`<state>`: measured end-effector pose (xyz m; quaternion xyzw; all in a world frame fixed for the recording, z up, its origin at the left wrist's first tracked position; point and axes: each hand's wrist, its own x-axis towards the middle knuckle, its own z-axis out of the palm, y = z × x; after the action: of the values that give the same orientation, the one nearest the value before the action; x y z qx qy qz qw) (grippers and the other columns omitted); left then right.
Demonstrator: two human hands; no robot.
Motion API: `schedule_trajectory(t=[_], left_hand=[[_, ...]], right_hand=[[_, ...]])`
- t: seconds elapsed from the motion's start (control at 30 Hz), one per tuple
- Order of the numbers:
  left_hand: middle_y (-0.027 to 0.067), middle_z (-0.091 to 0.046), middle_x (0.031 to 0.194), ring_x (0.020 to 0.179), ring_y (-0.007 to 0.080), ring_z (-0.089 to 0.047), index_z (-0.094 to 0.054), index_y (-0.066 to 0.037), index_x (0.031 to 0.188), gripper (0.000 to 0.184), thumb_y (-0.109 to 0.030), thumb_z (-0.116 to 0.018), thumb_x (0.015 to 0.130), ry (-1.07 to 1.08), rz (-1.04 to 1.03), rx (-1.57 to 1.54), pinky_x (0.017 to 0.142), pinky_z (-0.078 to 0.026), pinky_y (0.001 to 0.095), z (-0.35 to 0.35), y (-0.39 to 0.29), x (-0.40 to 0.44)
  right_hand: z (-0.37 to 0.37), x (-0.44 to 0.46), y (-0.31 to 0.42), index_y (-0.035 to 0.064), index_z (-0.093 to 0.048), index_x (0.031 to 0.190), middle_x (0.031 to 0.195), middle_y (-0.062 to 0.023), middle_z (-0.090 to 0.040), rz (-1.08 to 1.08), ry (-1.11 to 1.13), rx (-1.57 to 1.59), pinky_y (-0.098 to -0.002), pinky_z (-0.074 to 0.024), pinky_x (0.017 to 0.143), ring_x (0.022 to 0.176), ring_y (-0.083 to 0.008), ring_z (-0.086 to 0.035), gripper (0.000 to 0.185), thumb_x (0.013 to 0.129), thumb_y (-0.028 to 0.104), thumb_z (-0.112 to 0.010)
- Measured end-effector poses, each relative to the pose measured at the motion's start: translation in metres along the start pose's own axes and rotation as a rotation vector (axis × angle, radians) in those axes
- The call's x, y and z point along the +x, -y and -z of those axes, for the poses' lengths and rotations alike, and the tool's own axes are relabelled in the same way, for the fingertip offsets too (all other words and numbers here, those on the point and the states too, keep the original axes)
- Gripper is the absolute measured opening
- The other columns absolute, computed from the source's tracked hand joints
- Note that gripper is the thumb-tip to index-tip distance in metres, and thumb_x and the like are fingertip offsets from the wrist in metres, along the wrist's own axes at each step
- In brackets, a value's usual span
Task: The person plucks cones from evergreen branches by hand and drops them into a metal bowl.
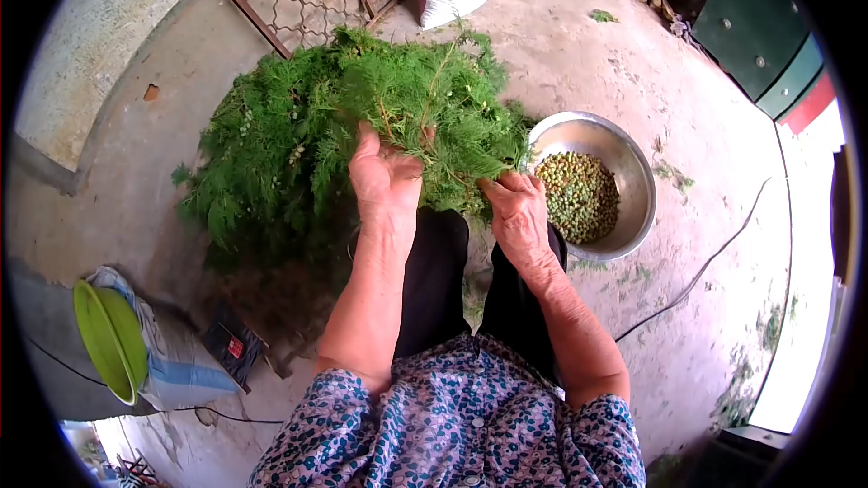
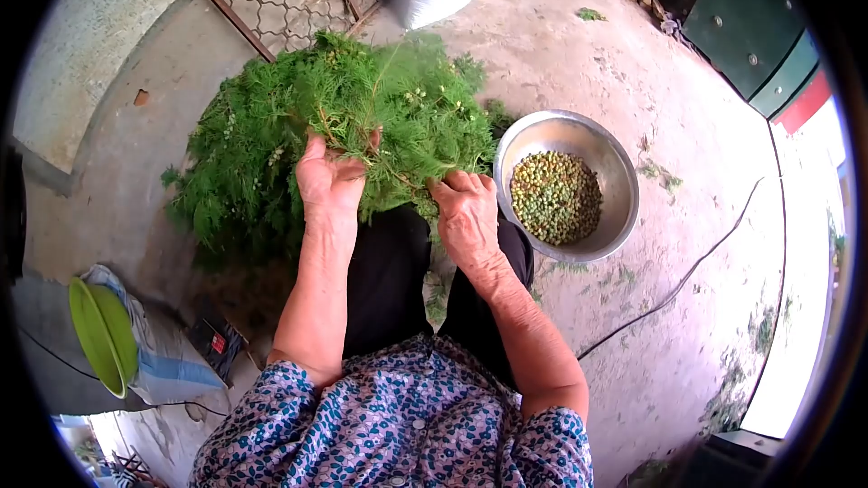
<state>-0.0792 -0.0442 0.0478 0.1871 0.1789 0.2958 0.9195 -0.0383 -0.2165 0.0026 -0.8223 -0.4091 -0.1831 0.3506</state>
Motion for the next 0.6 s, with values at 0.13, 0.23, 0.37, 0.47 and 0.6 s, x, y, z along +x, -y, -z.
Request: schedule_trajectory(t=[0.13,0.23,0.37,0.47,0.6], left_hand=[[0.0105,-0.052,0.112,0.102,0.0308,-0.050,-0.045,-0.007,0.117,0.034,-0.031,-0.039,0.093,0.060,0.034,-0.025,0.091,-0.041,0.0520,0.000,0.001,0.002],[0.0113,-0.046,0.124,0.113,0.0332,-0.044,-0.046,-0.009,0.120,0.032,-0.026,-0.037,0.094,0.133,0.106,-0.098,0.097,-0.031,0.0583,-0.006,-0.003,-0.003],[0.0134,-0.047,0.123,0.117,0.0336,-0.041,-0.045,-0.008,0.121,0.034,-0.026,-0.038,0.093,0.351,0.278,-0.204,0.099,-0.026,0.0583,0.008,-0.002,0.003],[0.0154,-0.045,0.125,0.118,0.0343,-0.040,-0.043,-0.006,0.123,0.038,-0.027,-0.037,0.093,0.319,0.314,-0.145,0.100,-0.026,0.0571,0.013,0.004,0.000],[0.0195,-0.042,0.128,0.119,0.0349,-0.039,-0.039,-0.004,0.126,0.041,-0.028,-0.035,0.094,0.274,0.337,-0.045,0.100,-0.029,0.0533,0.015,0.009,0.003]], right_hand=[[0.019,0.014,-0.002,0.0088,-0.066,0.086,0.073,-0.0088,-0.056,-0.001,0.122,-0.039,-0.0361,-0.0399,0.069,0.074,-0.0254,-0.055,0.023,0.070,-0.001,-0.052],[0.021,0.014,-0.016,0.0122,-0.066,0.078,0.080,-0.0066,-0.059,-0.042,0.243,-0.115,-0.0377,-0.0394,0.072,0.083,-0.0228,-0.056,0.021,0.066,0.003,-0.052],[0.029,0.018,-0.017,0.0126,-0.064,0.074,0.078,-0.0061,-0.057,-0.022,0.245,-0.300,-0.0376,-0.0378,0.074,0.082,-0.0229,-0.055,0.015,0.066,0.005,-0.054],[0.022,0.012,-0.011,0.0142,-0.064,0.072,0.077,-0.0052,-0.054,0.057,0.295,-0.417,-0.0369,-0.0364,0.076,0.081,-0.0217,-0.053,0.013,0.066,0.007,-0.055],[0.027,0.007,-0.007,0.0130,-0.065,0.075,0.076,-0.0052,-0.053,0.148,0.344,-0.428,-0.0375,-0.0357,0.080,0.084,-0.0227,-0.052,0.017,0.064,0.005,-0.054]])
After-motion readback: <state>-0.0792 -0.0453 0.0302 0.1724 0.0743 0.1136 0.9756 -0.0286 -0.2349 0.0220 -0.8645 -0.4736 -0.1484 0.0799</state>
